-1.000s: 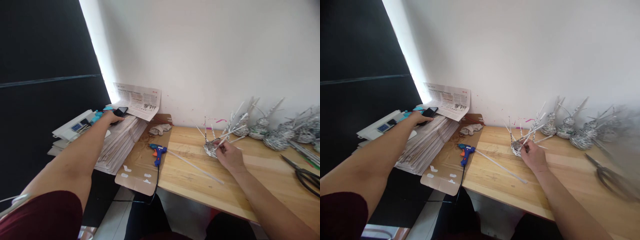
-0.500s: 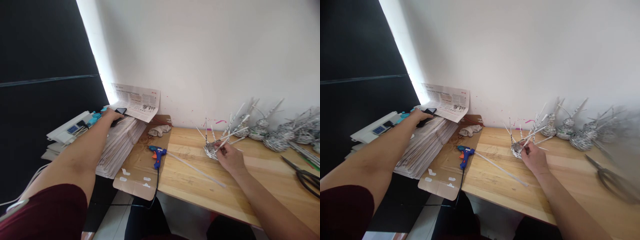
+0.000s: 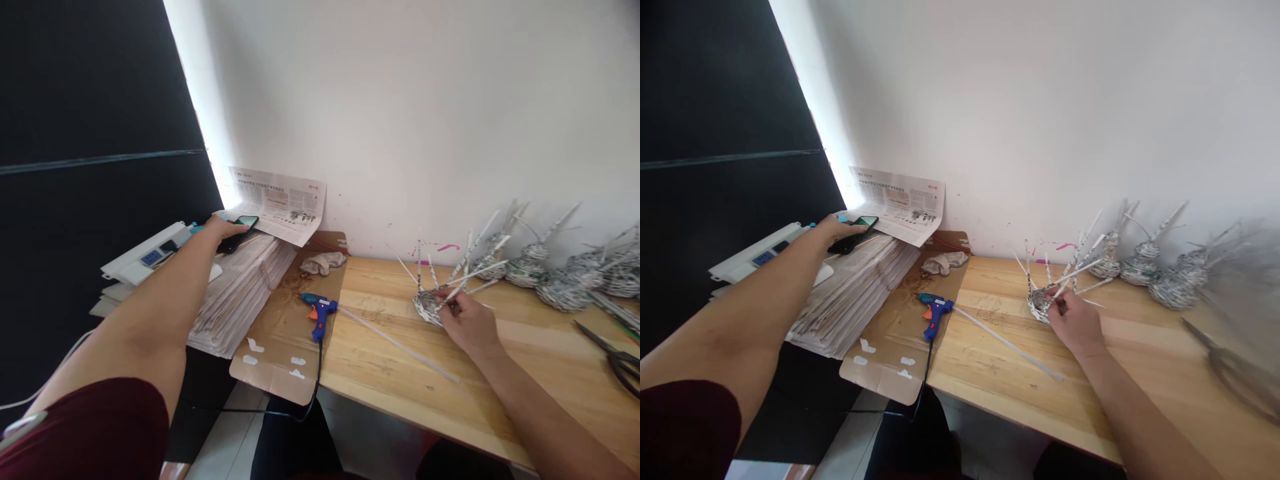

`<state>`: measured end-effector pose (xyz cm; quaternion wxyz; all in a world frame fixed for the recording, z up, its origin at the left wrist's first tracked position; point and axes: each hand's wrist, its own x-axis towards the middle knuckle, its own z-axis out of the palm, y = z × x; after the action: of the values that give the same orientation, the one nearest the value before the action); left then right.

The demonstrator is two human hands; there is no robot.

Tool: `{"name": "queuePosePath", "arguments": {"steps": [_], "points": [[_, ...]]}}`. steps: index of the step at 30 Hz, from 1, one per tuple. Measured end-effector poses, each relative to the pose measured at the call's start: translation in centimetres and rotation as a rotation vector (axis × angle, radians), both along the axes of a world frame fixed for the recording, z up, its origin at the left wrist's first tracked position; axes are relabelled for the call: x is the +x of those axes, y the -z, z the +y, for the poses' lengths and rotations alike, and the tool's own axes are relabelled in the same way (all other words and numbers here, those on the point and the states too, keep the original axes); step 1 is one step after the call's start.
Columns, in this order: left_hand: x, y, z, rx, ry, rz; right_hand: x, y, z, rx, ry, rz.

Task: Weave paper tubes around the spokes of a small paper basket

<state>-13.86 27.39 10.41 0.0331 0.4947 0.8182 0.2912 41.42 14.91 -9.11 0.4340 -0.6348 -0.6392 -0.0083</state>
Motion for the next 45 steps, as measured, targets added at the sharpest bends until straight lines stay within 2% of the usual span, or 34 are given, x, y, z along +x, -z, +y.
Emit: {"name": "queuePosePath", "arguments": {"steps": [3, 6, 13, 18, 23, 27, 30, 32, 34, 36, 38, 40, 43, 45], "points": [[-0.8, -1.2, -1.3, 0.09, -0.08, -0.13, 0.0, -0.1, 0.0, 0.014, -0.008, -0.003], [-1.6, -1.8, -2.4, 0.131, -0.069, -0.271, -0.1, -0.1, 0.0, 0.005, -0.009, 0.003], [-2.1, -1.1, -3.9, 0.144, 0.063, -0.339, 0.1, 0.0, 0.0, 0.027, -0.022, 0.007], [-1.5, -0.4, -2.9, 0.12, 0.159, -0.305, 0.1, 0.2, 0.0, 0.035, -0.012, -0.003], [0.1, -0.8, -1.7, 0.223, 0.237, -0.289, 0.1, 0.1, 0.1, 0.039, -0.009, -0.013], [2.4, -1.5, -1.3, 0.359, 0.331, -0.253, -0.1, -0.2, -0.1, 0.028, -0.022, -0.002], [5.3, -0.9, -1.2, 0.499, 0.394, -0.181, -0.2, -0.2, -0.2, 0.035, -0.042, 0.0], [7.4, 0.0, -1.5, 0.551, 0.522, -0.102, -0.2, -0.2, -0.3, 0.035, -0.045, -0.005], [8.9, 0.9, -2.1, 0.537, 0.668, -0.07, -0.1, -0.1, -0.3, 0.028, -0.042, -0.009], [9.2, 1.2, -2.9, 0.5, 0.695, 0.027, 0.0, -0.2, -0.4, 0.026, -0.04, -0.01], [8.1, 0.9, -3.9, 0.38, 0.589, 0.175, 0.0, -0.3, -0.4, 0.035, -0.036, -0.016], [6.2, 0.1, -4.8, 0.204, 0.414, 0.24, -0.1, -0.4, -0.4, 0.041, -0.038, -0.024], [3.5, -0.7, -5.8, 0.085, 0.347, 0.261, -0.3, -0.7, -0.4, 0.029, -0.052, -0.015], [2.6, -0.7, -6.2, -0.006, 0.325, 0.292, -0.5, -0.8, -0.5, 0.019, -0.057, -0.006]]}}
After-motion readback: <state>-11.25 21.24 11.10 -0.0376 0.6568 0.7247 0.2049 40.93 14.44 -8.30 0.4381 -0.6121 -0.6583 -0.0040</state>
